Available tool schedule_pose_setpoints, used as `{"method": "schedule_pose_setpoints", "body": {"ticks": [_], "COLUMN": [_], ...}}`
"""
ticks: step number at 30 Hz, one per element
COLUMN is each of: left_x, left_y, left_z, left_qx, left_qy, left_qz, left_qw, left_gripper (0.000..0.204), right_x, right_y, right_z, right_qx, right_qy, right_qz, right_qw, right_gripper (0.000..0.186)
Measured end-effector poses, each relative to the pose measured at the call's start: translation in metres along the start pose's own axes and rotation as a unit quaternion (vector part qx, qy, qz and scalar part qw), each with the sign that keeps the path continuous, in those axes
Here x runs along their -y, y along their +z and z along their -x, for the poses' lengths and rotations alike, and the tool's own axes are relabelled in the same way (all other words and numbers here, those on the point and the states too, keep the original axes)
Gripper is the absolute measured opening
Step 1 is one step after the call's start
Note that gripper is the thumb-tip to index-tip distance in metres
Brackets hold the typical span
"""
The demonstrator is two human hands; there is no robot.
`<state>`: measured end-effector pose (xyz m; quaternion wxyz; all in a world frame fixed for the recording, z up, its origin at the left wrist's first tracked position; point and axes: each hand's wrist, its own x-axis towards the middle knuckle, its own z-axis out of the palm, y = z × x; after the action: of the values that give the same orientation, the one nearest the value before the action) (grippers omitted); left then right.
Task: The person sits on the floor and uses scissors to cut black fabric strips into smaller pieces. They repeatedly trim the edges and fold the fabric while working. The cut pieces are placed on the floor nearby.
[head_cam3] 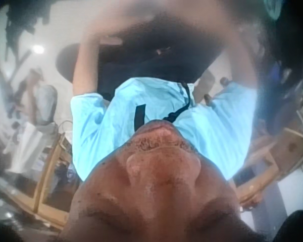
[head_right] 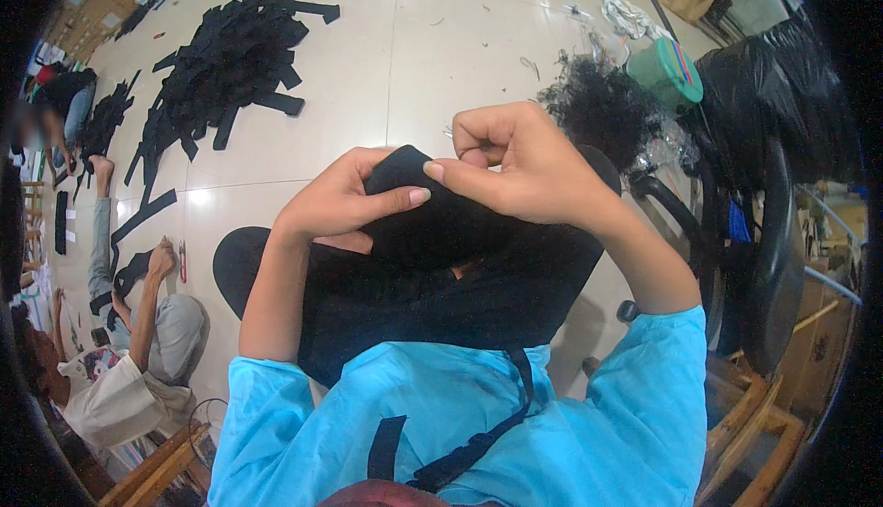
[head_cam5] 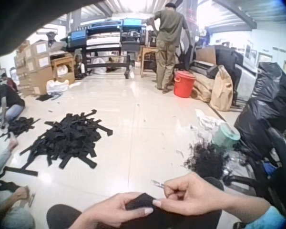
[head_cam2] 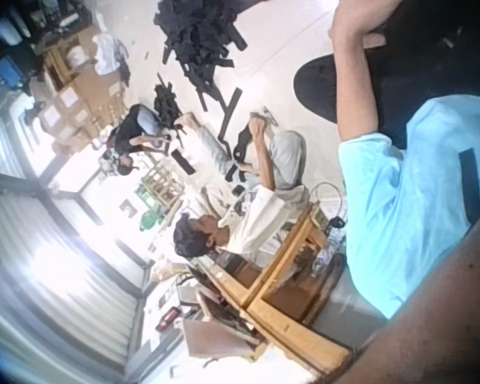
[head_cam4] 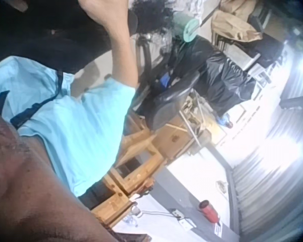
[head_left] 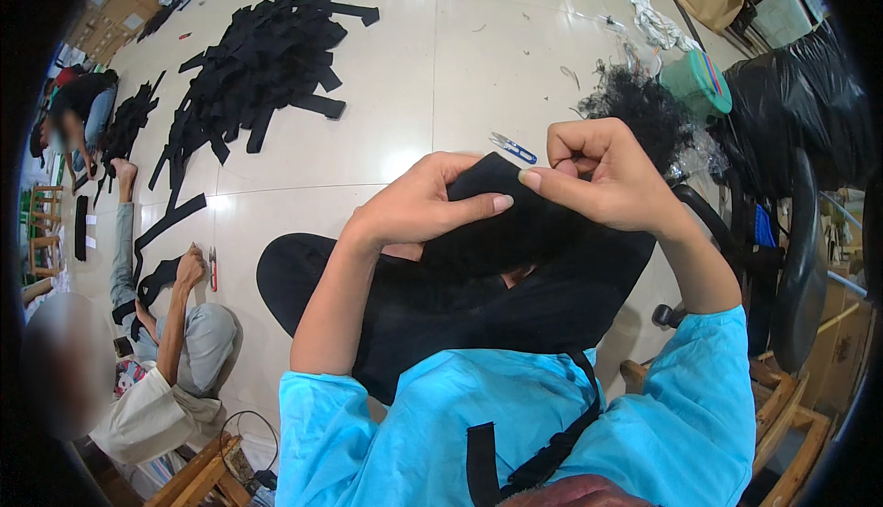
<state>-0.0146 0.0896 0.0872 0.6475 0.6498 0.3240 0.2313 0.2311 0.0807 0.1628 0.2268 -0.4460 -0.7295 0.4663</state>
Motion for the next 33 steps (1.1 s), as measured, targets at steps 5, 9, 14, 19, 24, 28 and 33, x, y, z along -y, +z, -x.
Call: {"method": "schedule_pose_setpoints", "body": {"ticks": [5,9,14,19,24,28,33], "left_x": [-0.004,0.001,-0.013,-0.013,-0.003,0.002,0.010], "left_y": [0.001,0.011,0.000,-0.002,-0.005,-0.006,0.000], "left_z": [0.003,0.001,0.006,0.006,0.004,0.003,-0.004], "left_qx": [0.040,-0.022,-0.045,-0.064,-0.080,-0.075,-0.073], "left_qy": [0.011,0.013,-0.038,-0.035,-0.029,-0.042,-0.002], "left_qz": [0.027,0.058,0.012,-0.020,-0.017,-0.020,0.004], "left_qw": [0.999,0.998,0.998,0.997,0.996,0.996,0.997], "left_gripper": [0.038,0.030,0.030,0.034,0.035,0.035,0.033], "right_x": [-0.015,-0.019,-0.041,-0.053,-0.068,-0.078,-0.108], "right_y": [0.014,0.019,0.020,-0.009,-0.056,-0.110,-0.187], "right_z": [-0.003,-0.005,-0.005,-0.001,0.011,0.023,0.054], "right_qx": [-0.028,-0.049,-0.101,-0.140,-0.206,-0.283,-0.395], "right_qy": [-0.012,0.000,0.029,0.086,0.054,0.029,-0.013], "right_qz": [-0.081,-0.059,-0.140,-0.231,-0.260,-0.233,-0.127], "right_qw": [0.996,0.997,0.985,0.959,0.942,0.930,0.910], "right_gripper": [0.044,0.047,0.050,0.049,0.043,0.031,0.025]}}
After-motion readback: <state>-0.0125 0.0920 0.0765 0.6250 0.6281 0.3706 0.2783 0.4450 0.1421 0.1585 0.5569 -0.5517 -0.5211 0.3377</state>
